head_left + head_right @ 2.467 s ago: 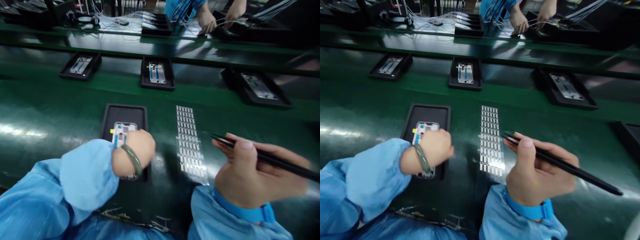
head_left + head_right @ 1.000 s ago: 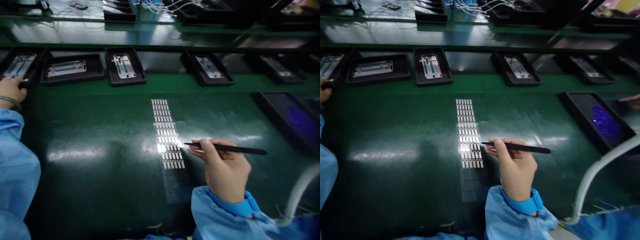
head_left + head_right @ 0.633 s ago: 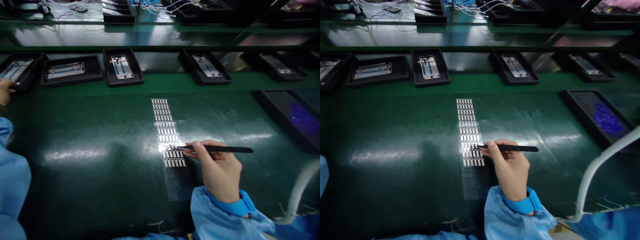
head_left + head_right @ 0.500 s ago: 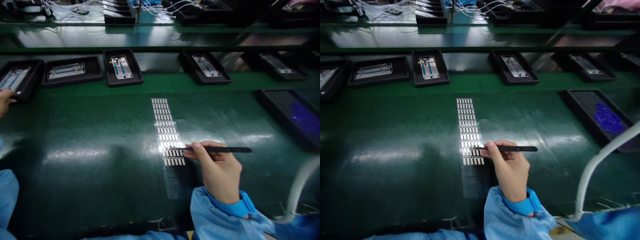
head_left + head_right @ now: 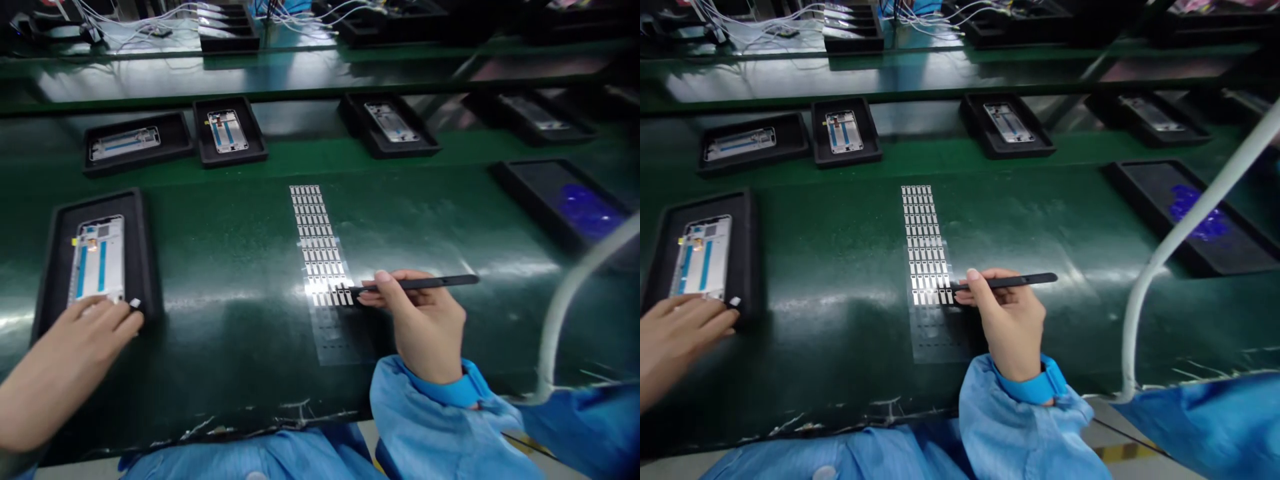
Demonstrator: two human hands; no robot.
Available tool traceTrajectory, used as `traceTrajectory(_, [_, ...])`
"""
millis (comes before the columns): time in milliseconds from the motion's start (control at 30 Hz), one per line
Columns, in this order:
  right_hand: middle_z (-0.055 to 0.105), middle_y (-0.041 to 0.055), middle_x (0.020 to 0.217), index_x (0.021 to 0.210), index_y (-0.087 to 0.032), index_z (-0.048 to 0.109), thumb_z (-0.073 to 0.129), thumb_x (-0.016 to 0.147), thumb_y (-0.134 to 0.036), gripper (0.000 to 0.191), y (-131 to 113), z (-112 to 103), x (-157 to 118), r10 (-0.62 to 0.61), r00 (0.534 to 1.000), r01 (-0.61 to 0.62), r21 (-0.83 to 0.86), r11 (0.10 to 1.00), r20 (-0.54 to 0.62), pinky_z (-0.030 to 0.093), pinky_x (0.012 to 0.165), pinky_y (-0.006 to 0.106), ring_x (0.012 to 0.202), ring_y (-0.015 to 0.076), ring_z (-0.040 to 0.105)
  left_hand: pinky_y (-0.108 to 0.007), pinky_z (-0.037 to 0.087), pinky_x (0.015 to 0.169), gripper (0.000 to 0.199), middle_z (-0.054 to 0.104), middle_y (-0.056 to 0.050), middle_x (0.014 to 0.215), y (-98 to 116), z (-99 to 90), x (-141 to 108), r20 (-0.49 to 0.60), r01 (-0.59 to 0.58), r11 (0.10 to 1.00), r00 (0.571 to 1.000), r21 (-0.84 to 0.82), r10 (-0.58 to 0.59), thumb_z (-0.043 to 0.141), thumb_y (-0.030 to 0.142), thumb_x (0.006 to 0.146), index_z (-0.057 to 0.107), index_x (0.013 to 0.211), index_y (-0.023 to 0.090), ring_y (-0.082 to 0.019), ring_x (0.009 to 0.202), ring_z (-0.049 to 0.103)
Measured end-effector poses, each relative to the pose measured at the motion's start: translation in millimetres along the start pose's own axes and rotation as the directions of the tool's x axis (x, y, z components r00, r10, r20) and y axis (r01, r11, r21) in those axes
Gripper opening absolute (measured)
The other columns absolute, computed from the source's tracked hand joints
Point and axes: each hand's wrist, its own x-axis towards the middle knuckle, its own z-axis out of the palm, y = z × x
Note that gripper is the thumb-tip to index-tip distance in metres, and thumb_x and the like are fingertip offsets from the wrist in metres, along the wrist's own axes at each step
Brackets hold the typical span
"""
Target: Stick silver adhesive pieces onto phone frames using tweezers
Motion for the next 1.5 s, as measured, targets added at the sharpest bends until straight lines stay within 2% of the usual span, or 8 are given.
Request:
traceTrajectory(133, [0.068, 0.0021, 0.066, 0.081, -0.017, 0.060, 0.076, 0.069, -0.033, 0.025, 3, -5, -4, 0.009, 1.000, -0.008, 0.021, 1.000, -0.028, 0.057, 0.053, 0.021, 0.052, 0.0148, 0.066, -0.044, 0.040, 0.085, 0.036, 0.061, -0.007, 0.096, 58, -24.4, 24, -0.013, -0.198, 0.979, 0.980, -0.046, 0.197, 0.044, -0.005, 0.076, 0.063, 0.099, 0.015, -0.025, 0.086, 0.056])
traceTrajectory(300, [0.068, 0.0033, 0.068, 0.081, -0.017, 0.060, 0.074, 0.071, -0.031, 0.022, 4, -11, -5, 0.001, 0.999, 0.002, 0.054, 0.999, -0.045, 0.057, 0.054, 0.022, 0.054, 0.0145, 0.066, -0.035, 0.044, 0.063, 0.004, 0.057, -0.003, 0.074, 110, -39.0, 50, -0.120, -0.426, 0.893, 0.904, -0.144, 0.411, 0.061, 0.014, 0.079, 0.059, 0.077, 0.015, -0.020, 0.065, 0.052])
traceTrajectory(400, [0.068, 0.0035, 0.069, 0.080, -0.017, 0.060, 0.073, 0.072, -0.031, 0.021, 5, -13, -5, -0.010, 0.998, 0.014, 0.069, 0.997, -0.061, 0.057, 0.054, 0.022, 0.054, 0.0142, 0.066, -0.032, 0.043, 0.058, 0.024, 0.056, -0.002, 0.074, 128, -50.3, 78, -0.251, -0.463, 0.853, 0.879, -0.242, 0.406, 0.067, 0.038, 0.079, 0.058, 0.077, 0.015, -0.020, 0.066, 0.052])
traceTrajectory(533, [0.068, 0.0025, 0.069, 0.081, -0.017, 0.060, 0.073, 0.072, -0.032, 0.022, 7, -13, -4, -0.023, 0.998, 0.028, 0.087, 0.996, -0.059, 0.057, 0.054, 0.021, 0.054, 0.0137, 0.066, -0.037, 0.044, 0.086, 0.049, 0.059, -0.011, 0.113, 146, -59.0, 140, -0.406, -0.446, 0.854, 0.856, -0.268, 0.319, 0.057, 0.046, 0.085, 0.053, 0.115, 0.008, -0.024, 0.103, 0.054])
traceTrajectory(700, [0.068, 0.0000, 0.069, 0.082, -0.018, 0.059, 0.073, 0.072, -0.035, 0.024, 9, -13, -5, -0.023, 0.998, 0.028, 0.078, 0.997, -0.062, 0.058, 0.055, 0.022, 0.054, 0.0119, 0.066, -0.047, 0.028, 0.108, 0.054, 0.043, -0.014, 0.139, 169, -37.9, 195, -0.402, -0.373, 0.901, 0.877, -0.221, 0.264, 0.044, 0.045, 0.093, 0.046, 0.129, 0.006, -0.026, 0.131, 0.035])
traceTrajectory(867, [0.068, -0.0007, 0.068, 0.082, -0.020, 0.059, 0.073, 0.072, -0.036, 0.023, 7, -13, -6, -0.014, 1.000, 0.017, 0.095, 0.995, -0.024, 0.059, 0.053, 0.024, 0.054, 0.0140, 0.067, -0.043, 0.031, 0.108, 0.038, 0.050, -0.008, 0.135, 179, -18.7, 199, -0.454, -0.371, 0.890, 0.863, -0.267, 0.224, 0.040, 0.034, 0.096, 0.053, 0.124, 0.012, -0.019, 0.128, 0.043])
traceTrajectory(1067, [0.068, -0.0009, 0.066, 0.081, -0.021, 0.059, 0.073, 0.072, -0.035, 0.021, 9, -14, -7, 0.012, 1.000, -0.014, 0.100, 0.995, 0.015, 0.059, 0.051, 0.024, 0.050, 0.0142, 0.065, -0.044, 0.038, 0.103, 0.028, 0.060, -0.005, 0.124, 174, -24.0, 199, -0.460, -0.400, 0.850, 0.860, -0.343, 0.220, 0.039, 0.022, 0.096, 0.062, 0.111, 0.015, -0.018, 0.119, 0.053])
traceTrajectory(1500, [0.064, -0.0039, 0.061, 0.081, -0.022, 0.059, 0.074, 0.071, -0.034, 0.022, 9, -13, -6, 0.051, 0.999, -0.050, 0.141, 0.989, -0.006, 0.058, 0.047, 0.026, 0.046, 0.0137, 0.063, -0.042, 0.038, 0.104, 0.023, 0.066, -0.004, 0.114, 171, -28.4, 198, -0.479, -0.400, 0.759, 0.868, -0.514, 0.133, 0.044, 0.022, 0.093, 0.065, 0.099, 0.015, -0.016, 0.110, 0.060])
